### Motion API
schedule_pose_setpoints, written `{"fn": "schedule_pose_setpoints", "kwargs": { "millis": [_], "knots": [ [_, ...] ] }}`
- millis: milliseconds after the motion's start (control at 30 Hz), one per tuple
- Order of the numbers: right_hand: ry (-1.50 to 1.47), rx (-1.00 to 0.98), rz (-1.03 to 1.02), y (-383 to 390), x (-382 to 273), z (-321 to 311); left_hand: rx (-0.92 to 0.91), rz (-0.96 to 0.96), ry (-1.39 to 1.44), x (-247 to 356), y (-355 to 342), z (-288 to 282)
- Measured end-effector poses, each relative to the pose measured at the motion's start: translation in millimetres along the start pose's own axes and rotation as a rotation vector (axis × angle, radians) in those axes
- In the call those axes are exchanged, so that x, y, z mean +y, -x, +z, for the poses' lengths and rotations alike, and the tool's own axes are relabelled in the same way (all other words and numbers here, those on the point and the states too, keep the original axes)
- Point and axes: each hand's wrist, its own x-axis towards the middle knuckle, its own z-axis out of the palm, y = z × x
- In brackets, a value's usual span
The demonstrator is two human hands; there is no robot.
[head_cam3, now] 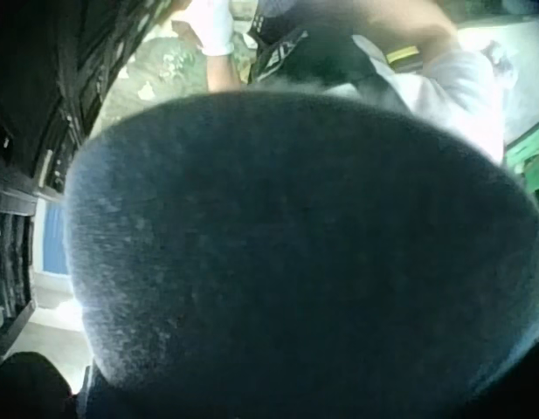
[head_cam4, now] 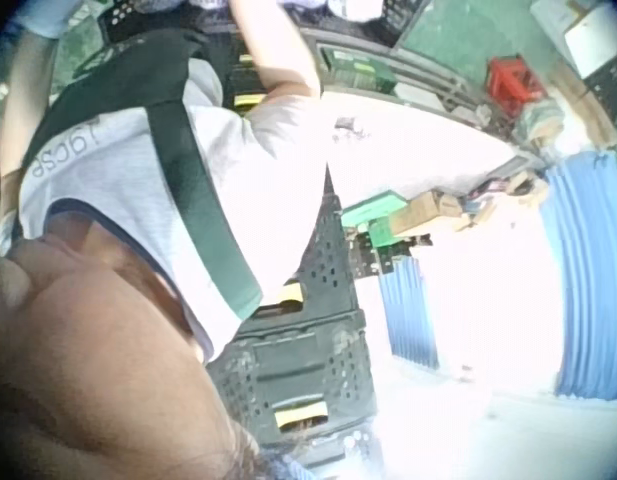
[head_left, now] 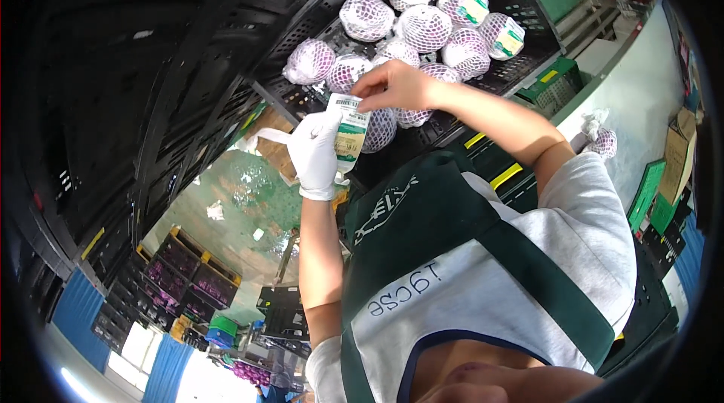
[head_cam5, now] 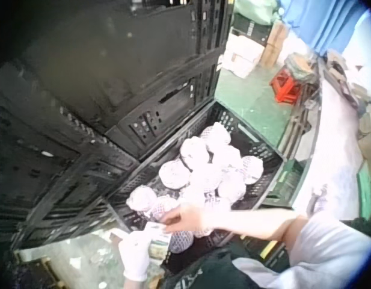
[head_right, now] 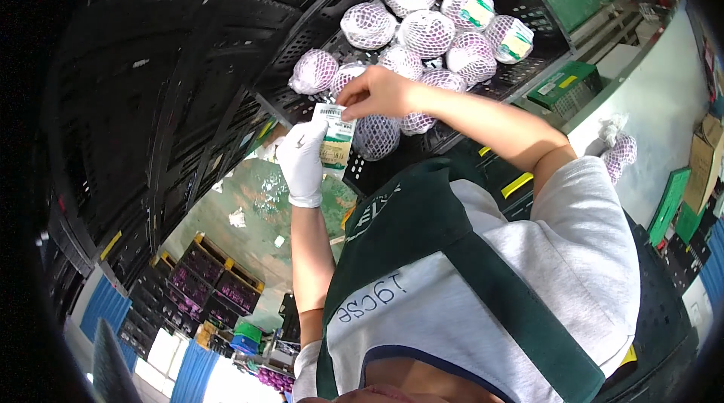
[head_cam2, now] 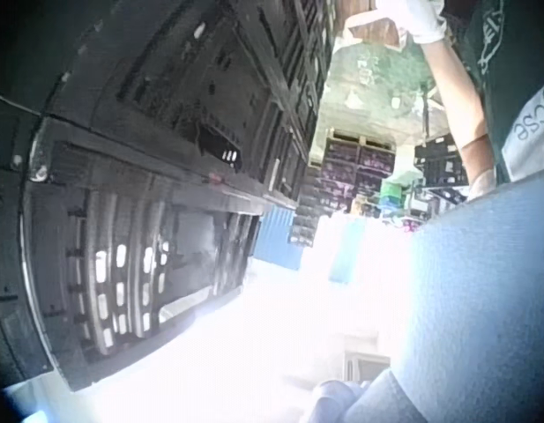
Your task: The person labels netted onions by picking up a green crate of onions, placing it onto a stack, and then applying adhesive labels to individual onion nets one by one before repeating the process with a black crate.
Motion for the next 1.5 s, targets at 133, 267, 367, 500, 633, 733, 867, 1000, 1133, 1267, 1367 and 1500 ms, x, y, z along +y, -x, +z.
{"fn": "schedule_pose_setpoints", "kwargs": {
  "millis": [133,267,367,500,633,733,867,1000,1133,1267,1367,1500],
  "knots": [
    [0.077,0.286,-0.082,14,0,32,-0.031,0.329,-0.693,-11,-2,-10],
    [0.392,0.357,-0.365,13,7,42,0.039,0.038,0.338,12,-12,7],
    [0.248,0.708,-0.460,-40,28,5,-0.020,-0.101,0.058,24,5,0],
    [0.692,1.067,-0.359,-93,87,-99,-0.157,-0.478,0.181,-2,50,-10],
    [1.161,0.929,0.025,-108,104,-96,-0.033,-0.377,0.075,-5,68,-22],
    [1.198,0.836,0.064,-113,95,-74,0.105,-0.428,0.368,-4,69,-31],
    [1.274,0.792,0.207,-113,119,-62,0.143,-0.358,0.411,-2,59,-35],
    [0.537,0.398,-0.027,-94,68,4,0.245,-0.262,0.462,-15,56,-45],
    [0.014,-0.107,0.103,-39,11,76,0.289,-0.253,0.448,-27,49,-50],
    [0.207,0.122,0.101,-27,-7,101,0.135,-0.334,0.401,-41,53,-59],
    [0.257,0.187,0.029,-23,-4,111,0.137,-0.370,0.252,-55,60,-63],
    [0.237,0.253,-0.068,-25,7,127,0.137,-0.237,0.087,-64,65,-78]
  ]
}}
